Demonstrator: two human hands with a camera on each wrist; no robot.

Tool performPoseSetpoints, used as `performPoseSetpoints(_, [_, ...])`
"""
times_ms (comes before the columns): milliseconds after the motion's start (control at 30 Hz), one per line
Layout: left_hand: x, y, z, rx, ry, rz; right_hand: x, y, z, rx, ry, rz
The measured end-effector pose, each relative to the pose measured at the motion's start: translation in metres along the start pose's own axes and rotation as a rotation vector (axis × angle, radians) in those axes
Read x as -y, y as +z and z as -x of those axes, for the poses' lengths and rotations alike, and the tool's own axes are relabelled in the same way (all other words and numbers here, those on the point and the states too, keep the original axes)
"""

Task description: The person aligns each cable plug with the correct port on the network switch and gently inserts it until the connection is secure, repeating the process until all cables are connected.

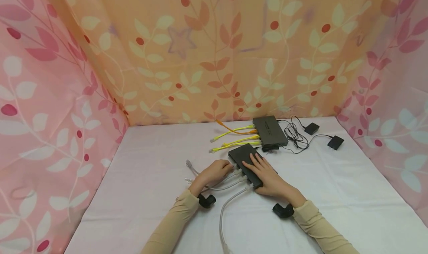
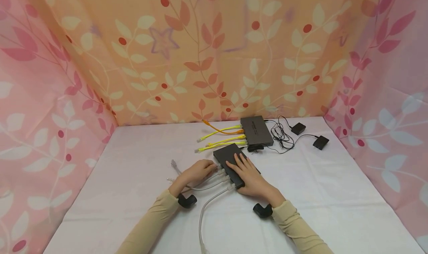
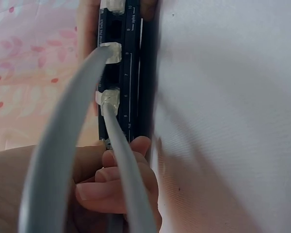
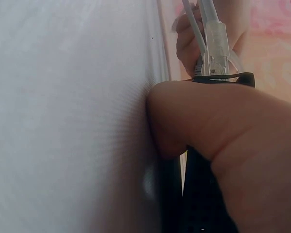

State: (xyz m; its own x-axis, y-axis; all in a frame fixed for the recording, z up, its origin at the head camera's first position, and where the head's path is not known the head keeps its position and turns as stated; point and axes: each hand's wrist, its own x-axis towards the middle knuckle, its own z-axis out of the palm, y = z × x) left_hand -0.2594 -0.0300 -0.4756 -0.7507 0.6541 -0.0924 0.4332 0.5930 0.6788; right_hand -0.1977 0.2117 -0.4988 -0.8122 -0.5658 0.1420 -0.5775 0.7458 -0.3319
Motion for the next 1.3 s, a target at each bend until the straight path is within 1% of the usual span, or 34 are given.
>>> performPoseSetpoints(267, [0.0,-0.003,-0.002,0.021,0.021,0.012,0.0,0.0,-0.001,-0.007,-0.003,0.031])
performPoseSetpoints(467, [-0.002,-0.004,-0.005,0.021,0.03,0.012,0.0,0.0,-0.001,-0.023,-0.011,0.038])
performPoseSetpoints(667, [0.0,-0.001,-0.01,0.036,-0.008,0.062,0.0,0.001,-0.002,-0.049,-0.035,0.036])
performPoseSetpoints(833, [0.001,0.0,-0.012,0.048,-0.022,0.125,0.0,0.001,-0.001,-0.02,-0.006,0.036])
performPoseSetpoints(967, [-0.001,0.0,-0.012,0.049,-0.025,0.153,0.0,0.0,0.0,-0.005,0.006,0.027])
performPoseSetpoints(1167, [-0.002,0.0,-0.011,0.047,-0.035,0.18,0.002,-0.001,-0.001,-0.04,-0.018,0.024])
performPoseSetpoints(1300, [-0.001,0.001,-0.011,0.055,-0.061,0.215,0.003,0.0,-0.001,-0.047,-0.022,0.023])
